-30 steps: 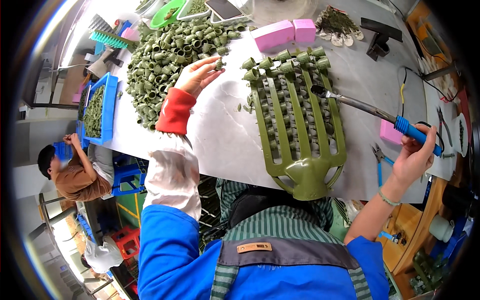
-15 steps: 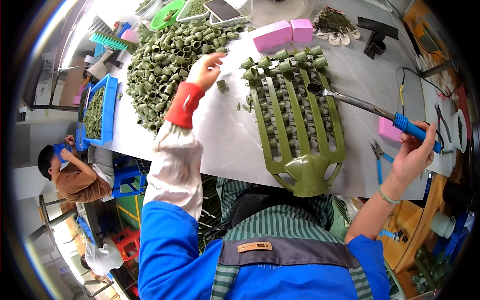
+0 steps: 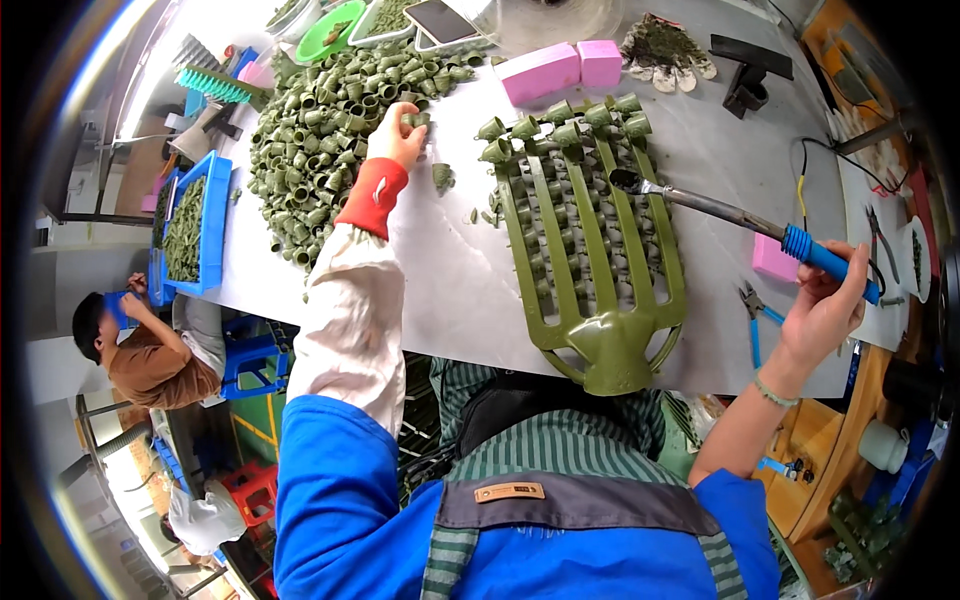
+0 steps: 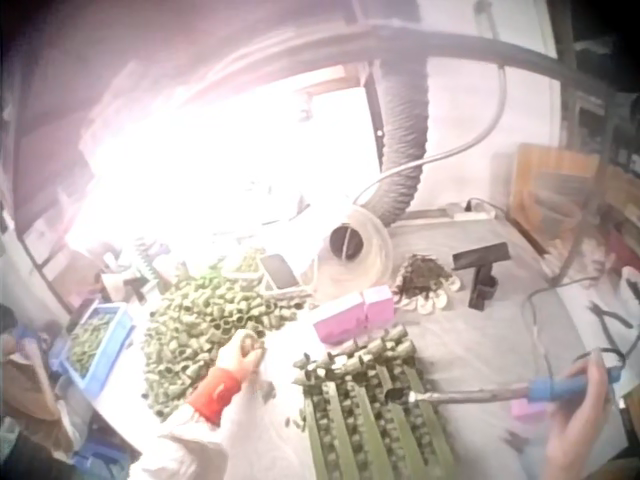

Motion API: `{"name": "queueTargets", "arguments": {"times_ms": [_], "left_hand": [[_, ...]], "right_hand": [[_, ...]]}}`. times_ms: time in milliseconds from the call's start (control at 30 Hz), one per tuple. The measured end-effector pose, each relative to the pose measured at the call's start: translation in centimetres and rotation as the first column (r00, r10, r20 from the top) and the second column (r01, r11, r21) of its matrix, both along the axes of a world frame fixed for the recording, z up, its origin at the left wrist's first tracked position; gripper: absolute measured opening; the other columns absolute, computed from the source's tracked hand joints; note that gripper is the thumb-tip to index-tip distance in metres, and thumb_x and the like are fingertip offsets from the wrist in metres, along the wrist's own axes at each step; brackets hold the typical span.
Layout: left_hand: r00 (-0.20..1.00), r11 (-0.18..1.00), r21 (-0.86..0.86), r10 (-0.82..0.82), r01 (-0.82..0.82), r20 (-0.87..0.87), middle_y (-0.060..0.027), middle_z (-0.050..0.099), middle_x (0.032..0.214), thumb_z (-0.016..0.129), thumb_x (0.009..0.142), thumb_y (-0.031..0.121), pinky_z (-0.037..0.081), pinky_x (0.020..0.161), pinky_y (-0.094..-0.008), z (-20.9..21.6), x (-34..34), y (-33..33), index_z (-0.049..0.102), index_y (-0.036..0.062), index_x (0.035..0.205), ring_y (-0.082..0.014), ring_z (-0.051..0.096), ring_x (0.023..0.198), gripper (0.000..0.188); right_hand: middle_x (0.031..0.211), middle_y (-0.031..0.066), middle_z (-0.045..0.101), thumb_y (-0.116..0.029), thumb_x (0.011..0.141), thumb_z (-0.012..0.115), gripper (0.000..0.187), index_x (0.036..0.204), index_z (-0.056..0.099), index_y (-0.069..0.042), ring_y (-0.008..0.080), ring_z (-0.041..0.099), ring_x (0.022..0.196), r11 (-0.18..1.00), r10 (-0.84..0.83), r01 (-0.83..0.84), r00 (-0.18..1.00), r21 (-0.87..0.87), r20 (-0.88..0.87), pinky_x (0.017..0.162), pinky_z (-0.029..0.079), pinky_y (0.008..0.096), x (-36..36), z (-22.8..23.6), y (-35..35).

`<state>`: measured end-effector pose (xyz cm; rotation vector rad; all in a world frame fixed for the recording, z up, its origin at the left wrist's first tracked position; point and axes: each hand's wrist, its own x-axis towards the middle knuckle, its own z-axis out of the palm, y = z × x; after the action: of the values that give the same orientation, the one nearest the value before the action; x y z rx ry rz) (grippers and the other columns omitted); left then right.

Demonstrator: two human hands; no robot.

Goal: The person attaches small plastic plant components to a green plastic base using a soldering iron to melt and fuse the parts together.

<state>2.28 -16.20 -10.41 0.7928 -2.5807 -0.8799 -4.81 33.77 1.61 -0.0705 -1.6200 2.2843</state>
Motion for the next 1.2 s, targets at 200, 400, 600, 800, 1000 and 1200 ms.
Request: {"name": "queueTargets", "arguments": {"times_ms": [200, 400, 600, 800, 1000, 1200], "left_hand": [[0.992, 0.935, -0.332, -0.114, 0.123, 0.046, -0.0037, 0.059, 0.075, 0.075, 0.077, 0.021, 0.049, 0.061, -0.0277, 0.3, 1.0, 0.1, 0.060, 0.0111, 0.101, -0.0135, 0.060, 0.067, 0.030], [0.985, 0.968, 0.248, -0.001, 0.045, -0.173, -0.0105, 0.066, 0.098, 0.068, 0.084, 0.013, 0.052, 0.071, -0.0271, 2.4, 1.6, 2.0, 0.056, 0.0073, 0.109, -0.0133, 0.064, 0.084, 0.028], [0.843, 0.769, 0.358, -0.434, 0.530, -0.318, -0.0065, 0.065, 0.100, 0.062, 0.088, 0.008, 0.051, 0.078, -0.0245, 10.6, 0.6, 12.1, 0.058, 0.0041, 0.118, -0.0131, 0.063, 0.088, 0.031], [0.762, 0.818, 0.010, -0.530, 0.575, -0.372, -0.0128, 0.066, 0.097, 0.067, 0.082, 0.013, 0.049, 0.082, -0.0341, 8.1, -3.6, 18.7, 0.061, 0.0048, 0.108, -0.0245, 0.064, 0.090, 0.028], [0.781, 0.777, -0.264, -0.613, 0.571, -0.117, -0.0125, 0.068, 0.093, 0.067, 0.081, 0.013, 0.049, 0.082, -0.0345, 8.9, -4.9, 20.3, 0.062, 0.0046, 0.107, -0.0262, 0.065, 0.088, 0.028], [0.754, 0.728, -0.373, -0.649, 0.575, -0.105, -0.0087, 0.068, 0.081, 0.065, 0.081, 0.013, 0.041, 0.091, -0.0379, 7.2, -5.7, 20.0, 0.060, 0.0068, 0.104, -0.0278, 0.064, 0.079, 0.024]], "right_hand": [[0.065, 0.0069, 0.060, -0.030, 0.089, 0.061, 0.035, 0.072, 0.061, 0.000, 0.0122, 0.051, 0.047, 0.999, 0.037, -0.037, 0.999, -0.011, 0.006, 0.048, 0.039, 0.0223, 0.0, 0.0, -0.4], [0.065, 0.0063, 0.061, -0.029, 0.089, 0.061, 0.034, 0.072, 0.062, 0.000, 0.0113, 0.052, 0.047, 0.999, 0.047, -0.047, 0.999, 0.014, -0.005, 0.048, 0.041, 0.0220, 0.4, 0.0, -0.4], [0.066, 0.0067, 0.063, -0.028, 0.089, 0.061, 0.033, 0.073, 0.062, 0.001, 0.0121, 0.056, 0.047, 0.999, 0.035, -0.034, 0.999, 0.004, -0.016, 0.049, 0.046, 0.0229, -0.3, -0.8, -0.8], [0.064, 0.0066, 0.061, -0.027, 0.089, 0.062, 0.033, 0.076, 0.063, 0.003, 0.0139, 0.057, 0.046, 0.999, 0.036, -0.036, 0.999, -0.006, -0.016, 0.047, 0.048, 0.0260, -0.9, -1.9, -1.6], [0.063, 0.0083, 0.061, -0.026, 0.090, 0.060, 0.032, 0.077, 0.062, 0.004, 0.0153, 0.059, 0.048, 0.995, 0.090, -0.092, 0.995, -0.044, -0.043, 0.047, 0.049, 0.0271, -1.6, -3.4, -2.0], [0.063, 0.0092, 0.062, -0.024, 0.091, 0.059, 0.033, 0.076, 0.061, 0.005, 0.0158, 0.060, 0.048, 0.993, 0.090, -0.092, 0.996, -0.075, -0.028, 0.047, 0.051, 0.0268, -1.9, -3.9, -2.8]]}}
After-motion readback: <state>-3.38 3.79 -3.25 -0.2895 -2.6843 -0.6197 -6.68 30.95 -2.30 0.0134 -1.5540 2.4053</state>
